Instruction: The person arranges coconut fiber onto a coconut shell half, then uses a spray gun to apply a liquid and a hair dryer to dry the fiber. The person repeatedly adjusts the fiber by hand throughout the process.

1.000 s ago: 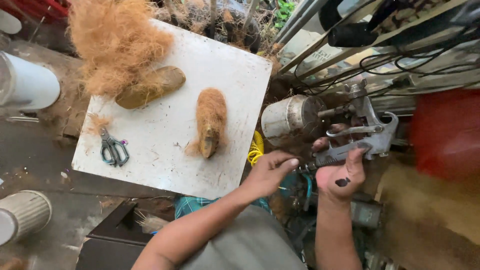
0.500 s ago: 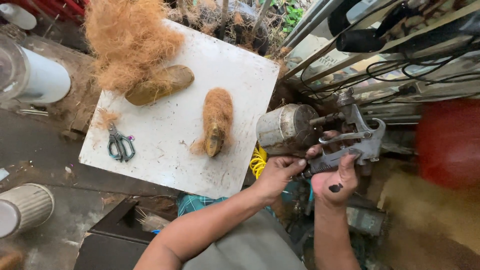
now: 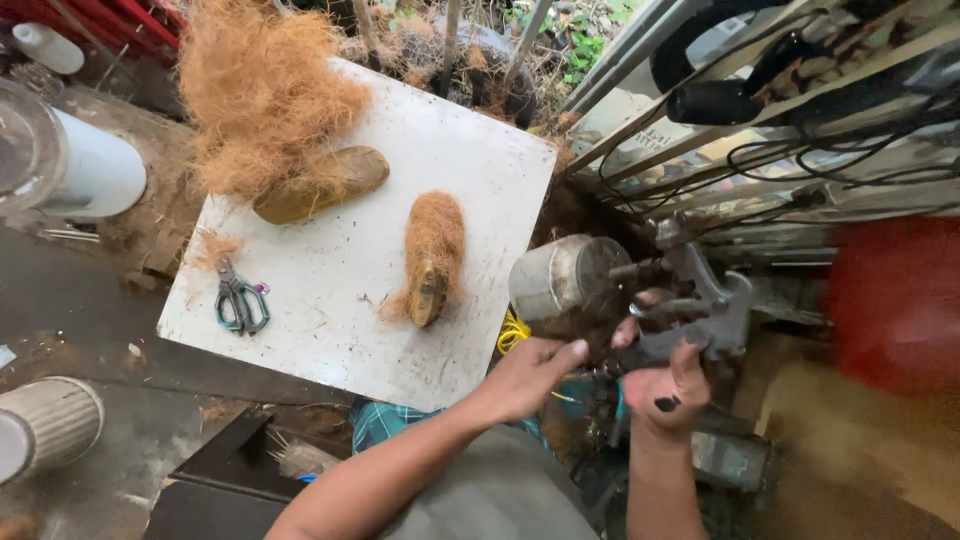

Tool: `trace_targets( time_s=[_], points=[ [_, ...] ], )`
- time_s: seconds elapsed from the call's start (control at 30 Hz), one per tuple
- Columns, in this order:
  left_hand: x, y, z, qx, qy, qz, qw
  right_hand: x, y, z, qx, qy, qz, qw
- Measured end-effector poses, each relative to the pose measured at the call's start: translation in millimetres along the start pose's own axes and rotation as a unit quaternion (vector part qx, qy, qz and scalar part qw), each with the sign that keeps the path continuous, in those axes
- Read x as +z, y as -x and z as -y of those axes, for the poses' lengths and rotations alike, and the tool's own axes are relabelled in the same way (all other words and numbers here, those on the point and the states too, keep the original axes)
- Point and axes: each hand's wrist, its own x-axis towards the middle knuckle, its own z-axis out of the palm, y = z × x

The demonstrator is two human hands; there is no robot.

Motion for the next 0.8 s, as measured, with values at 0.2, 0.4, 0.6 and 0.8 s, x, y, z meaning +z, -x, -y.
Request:
trace_targets(
  time_s=[0.2, 0.4, 0.6, 0.8],
  points=[
    [-9.9, 15.0, -107.3, 0.370, -0.031, -0.202, 0.906, -22.2, -2.0, 26.0, 0.028, -0.070, 0.098, 0.992],
    [9.0, 7.5, -144.0, 0.382, -0.097, -0.105, 0.913, -42.9, 12.2, 28.2, 0.076, -0.157, 0.149, 0.973],
    [22.1, -2.1, -126.3, 0.411, -0.027, -0.154, 0.898, -57.5, 22.8, 24.2, 0.104, -0.099, 0.144, 0.979],
    [22.3, -0.5, -125.3, 0.464, -0.036, -0.151, 0.872, -48.6, 20.7, 23.2, 0.098, -0.105, 0.158, 0.977]
  ],
)
